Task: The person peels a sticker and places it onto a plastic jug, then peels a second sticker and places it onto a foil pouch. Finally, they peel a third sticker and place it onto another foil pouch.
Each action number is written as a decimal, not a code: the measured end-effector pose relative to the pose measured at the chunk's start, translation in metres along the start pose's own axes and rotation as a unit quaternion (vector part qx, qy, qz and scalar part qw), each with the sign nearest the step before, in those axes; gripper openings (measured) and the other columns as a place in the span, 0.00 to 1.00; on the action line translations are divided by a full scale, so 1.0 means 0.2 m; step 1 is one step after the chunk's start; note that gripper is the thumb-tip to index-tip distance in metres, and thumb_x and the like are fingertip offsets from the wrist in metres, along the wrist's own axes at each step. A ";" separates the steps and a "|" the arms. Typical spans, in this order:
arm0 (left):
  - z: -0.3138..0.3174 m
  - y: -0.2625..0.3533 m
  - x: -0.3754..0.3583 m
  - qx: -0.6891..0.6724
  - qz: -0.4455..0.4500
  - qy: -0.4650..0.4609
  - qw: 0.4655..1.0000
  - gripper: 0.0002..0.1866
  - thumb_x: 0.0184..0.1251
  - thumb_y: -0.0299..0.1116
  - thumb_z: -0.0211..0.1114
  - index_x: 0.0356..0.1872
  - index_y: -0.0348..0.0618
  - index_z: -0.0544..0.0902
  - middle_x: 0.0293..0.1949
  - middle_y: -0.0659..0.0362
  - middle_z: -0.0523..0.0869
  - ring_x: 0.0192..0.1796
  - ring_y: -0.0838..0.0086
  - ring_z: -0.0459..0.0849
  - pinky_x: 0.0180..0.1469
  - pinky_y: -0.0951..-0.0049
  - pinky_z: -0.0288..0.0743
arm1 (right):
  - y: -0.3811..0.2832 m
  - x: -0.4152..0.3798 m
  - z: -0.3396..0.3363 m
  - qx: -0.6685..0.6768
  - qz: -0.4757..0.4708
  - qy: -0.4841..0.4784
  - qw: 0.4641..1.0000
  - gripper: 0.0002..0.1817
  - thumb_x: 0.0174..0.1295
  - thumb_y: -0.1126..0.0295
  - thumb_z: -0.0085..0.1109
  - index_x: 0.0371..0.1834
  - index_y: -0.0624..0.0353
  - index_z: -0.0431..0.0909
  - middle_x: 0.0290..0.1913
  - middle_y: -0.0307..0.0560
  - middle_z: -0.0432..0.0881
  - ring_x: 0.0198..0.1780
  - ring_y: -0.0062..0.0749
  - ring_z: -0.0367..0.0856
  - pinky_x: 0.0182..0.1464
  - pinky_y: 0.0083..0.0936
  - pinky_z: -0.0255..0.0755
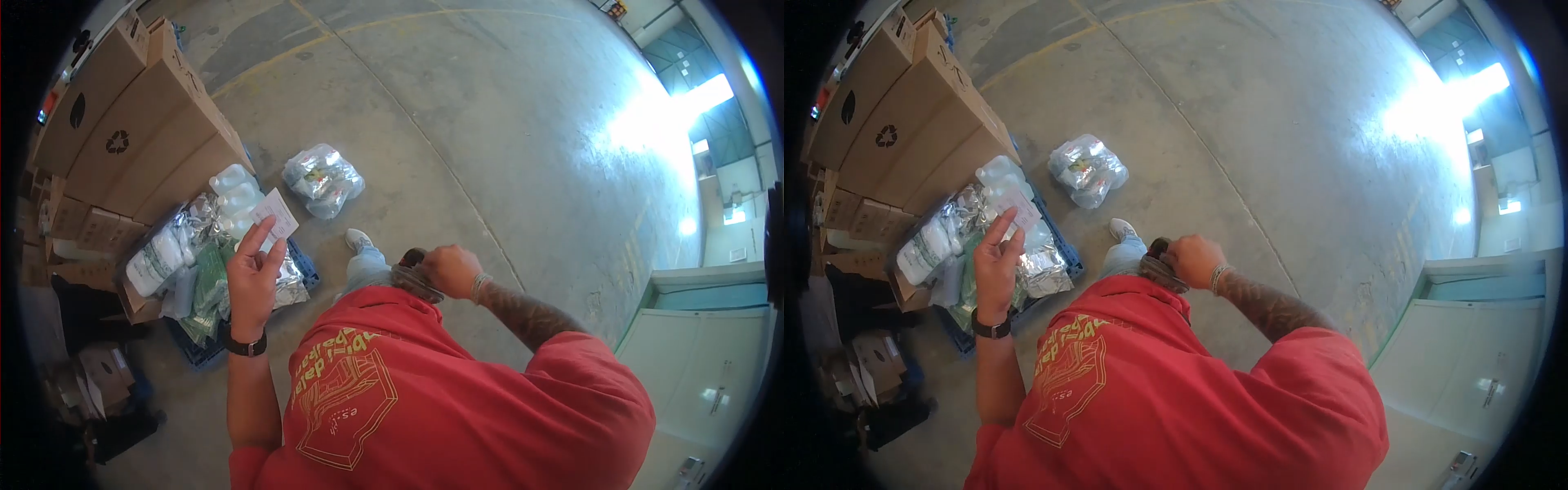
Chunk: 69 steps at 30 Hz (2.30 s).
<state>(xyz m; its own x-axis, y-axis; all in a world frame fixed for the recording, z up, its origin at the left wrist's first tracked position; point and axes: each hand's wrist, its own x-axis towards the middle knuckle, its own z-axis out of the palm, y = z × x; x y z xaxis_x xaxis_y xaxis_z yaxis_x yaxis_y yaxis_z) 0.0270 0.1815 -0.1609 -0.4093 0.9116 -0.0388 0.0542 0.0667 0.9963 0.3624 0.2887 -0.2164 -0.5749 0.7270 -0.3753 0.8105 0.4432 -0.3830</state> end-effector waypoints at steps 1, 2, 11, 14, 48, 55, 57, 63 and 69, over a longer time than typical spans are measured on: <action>0.01 0.00 0.01 0.000 0.000 -0.002 1.000 0.23 0.71 0.26 0.68 0.66 0.37 0.79 0.64 0.58 0.81 0.29 0.90 0.70 0.30 0.84 0.66 | 0.01 0.00 0.04 -0.020 -0.001 -0.013 1.000 0.11 0.61 0.63 0.56 0.35 0.53 0.88 0.38 0.56 0.87 0.43 0.55 0.86 0.46 0.47 0.81; 0.00 0.00 0.01 0.002 0.000 -0.001 1.000 0.23 0.71 0.26 0.68 0.66 0.37 0.79 0.64 0.59 0.81 0.29 0.91 0.69 0.29 0.85 0.65 | 0.02 -0.02 0.07 -0.018 -0.003 -0.011 1.000 0.11 0.61 0.63 0.56 0.35 0.53 0.88 0.38 0.56 0.87 0.43 0.55 0.86 0.46 0.47 0.81; -0.03 -0.07 0.01 -0.026 0.008 0.039 0.999 0.21 0.70 0.25 0.68 0.63 0.35 0.82 0.61 0.61 0.82 0.30 0.93 0.68 0.30 0.87 0.62 | 0.07 0.06 0.13 -0.160 0.022 -0.077 0.984 0.11 0.60 0.64 0.57 0.37 0.51 0.88 0.36 0.54 0.88 0.41 0.54 0.87 0.43 0.47 0.82; -0.03 -0.06 -0.03 -0.014 0.002 0.049 0.999 0.19 0.70 0.26 0.69 0.61 0.36 0.83 0.58 0.63 0.82 0.31 0.92 0.68 0.32 0.87 0.64 | 0.07 0.11 0.07 -0.146 -0.030 -0.076 0.986 0.11 0.60 0.62 0.57 0.34 0.54 0.88 0.35 0.57 0.88 0.40 0.56 0.87 0.42 0.46 0.82; 0.37 -1.21 -0.20 0.239 -0.261 -0.291 0.889 0.16 0.70 0.46 0.62 0.48 0.46 0.82 0.44 0.47 0.87 0.45 0.44 0.84 0.49 0.48 0.76 | 0.29 1.10 0.17 -0.175 -0.251 -0.373 0.876 0.10 0.62 0.64 0.58 0.35 0.57 0.86 0.41 0.57 0.87 0.46 0.53 0.87 0.49 0.49 0.81; 0.58 -0.87 0.04 0.324 -0.342 -0.304 0.828 0.19 0.74 0.48 0.56 0.48 0.43 0.83 0.46 0.44 0.86 0.48 0.46 0.84 0.51 0.50 0.76 | 0.47 1.26 0.06 -0.142 -0.276 -0.426 0.850 0.15 0.67 0.60 0.53 0.36 0.57 0.86 0.40 0.56 0.86 0.45 0.58 0.86 0.49 0.50 0.80; 0.63 -1.05 -0.05 0.144 -0.397 -0.288 0.860 0.18 0.76 0.47 0.54 0.47 0.43 0.83 0.46 0.47 0.86 0.50 0.49 0.85 0.52 0.51 0.76 | 0.55 1.30 0.02 0.019 -0.163 -0.451 0.877 0.17 0.71 0.59 0.48 0.39 0.60 0.83 0.42 0.62 0.85 0.46 0.62 0.84 0.52 0.51 0.77; 0.64 -0.92 0.02 -0.051 -0.353 -0.354 0.864 0.21 0.82 0.42 0.44 0.47 0.35 0.81 0.39 0.43 0.86 0.39 0.57 0.81 0.50 0.55 0.74 | 0.71 1.16 -0.05 0.018 -0.282 -0.518 0.808 0.18 0.72 0.59 0.47 0.40 0.62 0.82 0.39 0.62 0.85 0.45 0.61 0.84 0.51 0.51 0.77; 0.67 -1.14 -0.03 -0.055 -0.410 -0.391 0.822 0.22 0.83 0.46 0.45 0.45 0.38 0.81 0.38 0.56 0.87 0.39 0.65 0.81 0.47 0.61 0.76 | 0.78 1.28 0.24 -0.009 -0.340 -0.687 0.642 0.15 0.73 0.62 0.47 0.42 0.61 0.80 0.41 0.61 0.83 0.44 0.58 0.83 0.50 0.50 0.77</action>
<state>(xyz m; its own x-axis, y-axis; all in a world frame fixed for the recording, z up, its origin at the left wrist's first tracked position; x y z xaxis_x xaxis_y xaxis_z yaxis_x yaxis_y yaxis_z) 0.1394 0.2157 -0.3976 0.4459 0.5631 -0.6957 -0.0473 0.7910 0.6100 0.3359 0.5178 -0.4123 -0.3415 -0.7819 -0.5215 0.3139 0.4281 -0.8474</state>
